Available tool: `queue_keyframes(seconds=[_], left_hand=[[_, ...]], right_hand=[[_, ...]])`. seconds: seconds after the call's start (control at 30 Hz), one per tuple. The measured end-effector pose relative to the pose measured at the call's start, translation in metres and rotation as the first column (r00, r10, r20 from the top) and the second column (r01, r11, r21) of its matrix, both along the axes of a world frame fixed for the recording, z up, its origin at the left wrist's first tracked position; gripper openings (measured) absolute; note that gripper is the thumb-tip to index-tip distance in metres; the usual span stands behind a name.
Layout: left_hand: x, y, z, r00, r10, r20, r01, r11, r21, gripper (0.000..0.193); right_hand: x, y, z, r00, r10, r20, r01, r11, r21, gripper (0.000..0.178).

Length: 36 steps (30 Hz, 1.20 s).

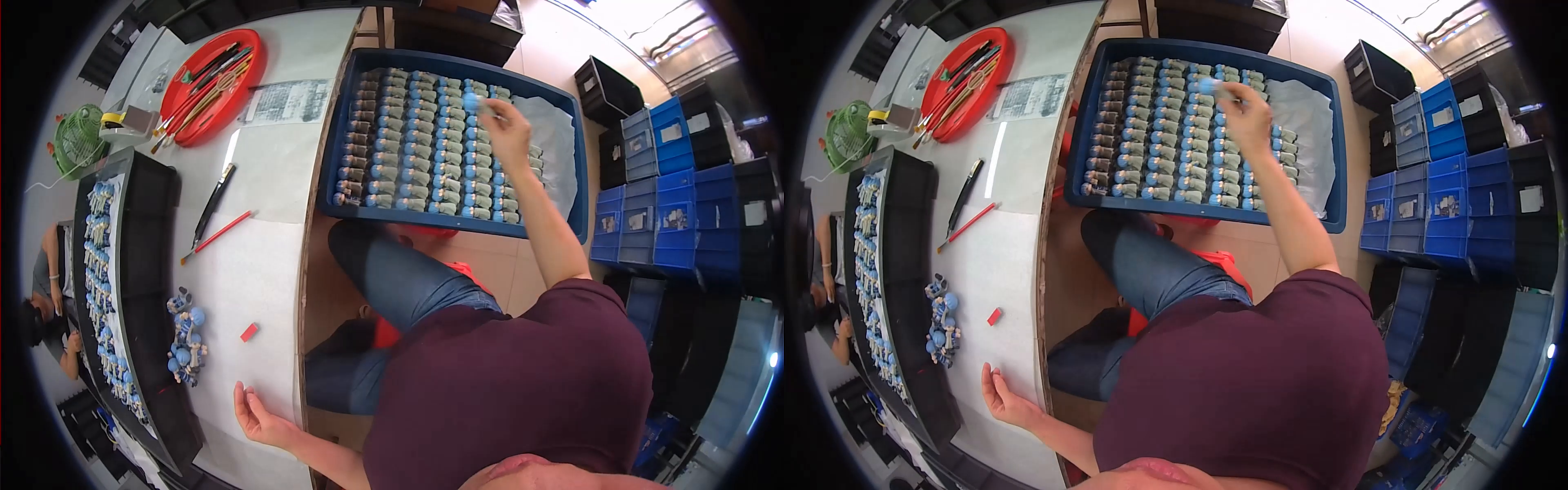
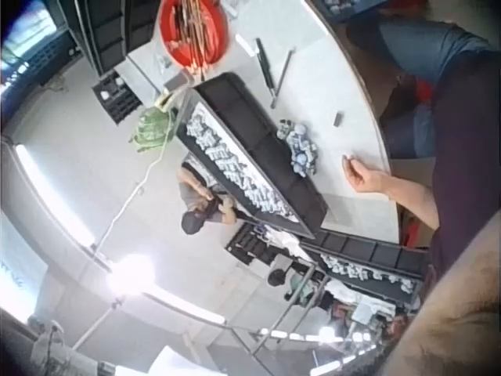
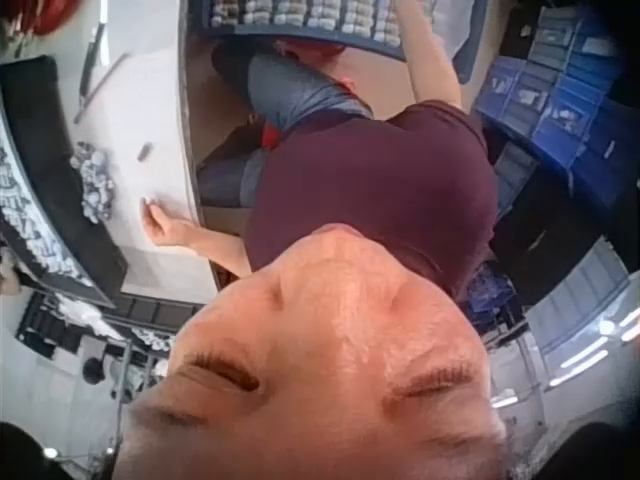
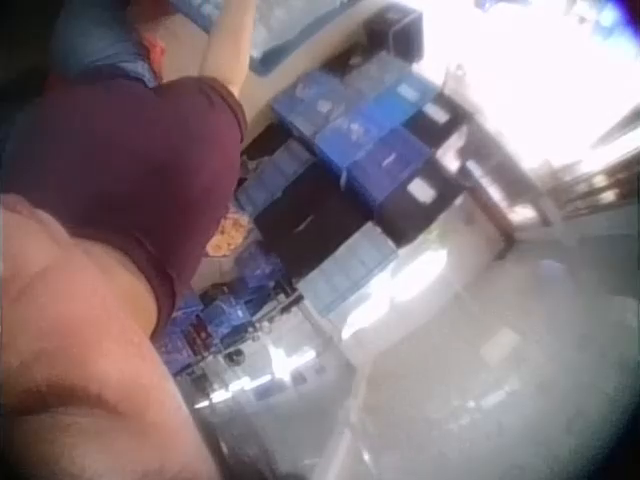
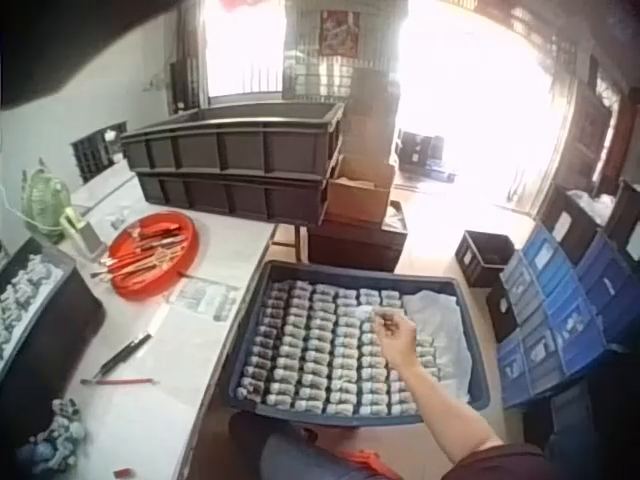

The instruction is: The person assembles small plastic figurines by hand at a workbench.

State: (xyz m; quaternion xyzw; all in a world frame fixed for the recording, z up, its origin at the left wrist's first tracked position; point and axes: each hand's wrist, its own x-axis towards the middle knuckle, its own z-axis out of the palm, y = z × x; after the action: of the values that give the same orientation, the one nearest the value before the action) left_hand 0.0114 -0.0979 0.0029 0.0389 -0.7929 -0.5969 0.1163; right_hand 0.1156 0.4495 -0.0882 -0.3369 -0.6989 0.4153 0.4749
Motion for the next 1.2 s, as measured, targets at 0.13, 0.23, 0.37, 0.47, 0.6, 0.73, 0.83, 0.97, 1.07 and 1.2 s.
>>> queue_keyframes(seconds=[0.13, 0.23, 0.37, 0.47, 0.6, 0.73, 0.83, 0.97, 1.07, 1.2], left_hand=[[-0.003, 0.0, -0.002, 1.0, -0.002, 0.007, 0.002, 0.999, -0.035, 0.022], [-0.003, -0.001, -0.004, 1.0, 0.012, 0.016, -0.011, 0.998, -0.064, 0.022], [-0.003, 0.003, -0.008, 1.0, 0.001, 0.006, -0.001, 0.998, -0.058, 0.022], [-0.004, -0.001, -0.011, 1.0, 0.01, 0.005, -0.01, 0.998, -0.057, 0.023], [0.003, 0.003, 0.006, 0.998, 0.063, 0.016, -0.06, 0.989, -0.137, 0.023], [-0.014, 0.006, -0.018, 1.0, -0.003, 0.002, 0.003, 0.999, -0.039, 0.019], [-0.009, 0.001, -0.002, 0.999, -0.03, -0.037, 0.029, 1.0, -0.009, 0.014], [-0.009, -0.003, 0.011, 0.998, -0.062, -0.014, 0.061, 0.996, -0.071, 0.014], [-0.021, 0.005, 0.044, 0.975, -0.19, -0.112, 0.099, 0.831, -0.547, 0.022], [-0.072, 0.022, 0.052, 0.919, -0.295, -0.26, 0.05, 0.744, -0.667, 0.027]], right_hand=[[0.095, 0.084, -0.046, 0.898, -0.347, 0.271, 0.33, 0.938, 0.109, 0.028], [0.127, 0.109, -0.067, 0.713, -0.415, 0.565, 0.357, 0.909, 0.216, 0.026], [0.133, 0.124, -0.084, 0.686, -0.305, 0.661, 0.253, 0.951, 0.176, 0.027], [0.13, 0.134, -0.105, 0.68, -0.225, 0.697, 0.203, 0.972, 0.116, 0.025], [0.13, 0.151, -0.121, 0.579, -0.13, 0.805, 0.089, 0.991, 0.096, 0.025], [0.173, 0.188, -0.148, 0.607, -0.099, 0.789, 0.053, 0.995, 0.084, 0.029], [0.18, 0.23, -0.181, 0.61, 0.007, 0.793, -0.057, 0.998, 0.035, 0.034], [0.156, 0.239, -0.173, 0.425, -0.103, 0.899, 0.039, 0.995, 0.096, 0.055], [0.106, 0.172, -0.123, 0.366, -0.212, 0.906, 0.179, 0.972, 0.155, 0.061], [0.055, 0.145, -0.085, 0.758, -0.247, 0.604, 0.123, 0.963, 0.24, 0.053]])
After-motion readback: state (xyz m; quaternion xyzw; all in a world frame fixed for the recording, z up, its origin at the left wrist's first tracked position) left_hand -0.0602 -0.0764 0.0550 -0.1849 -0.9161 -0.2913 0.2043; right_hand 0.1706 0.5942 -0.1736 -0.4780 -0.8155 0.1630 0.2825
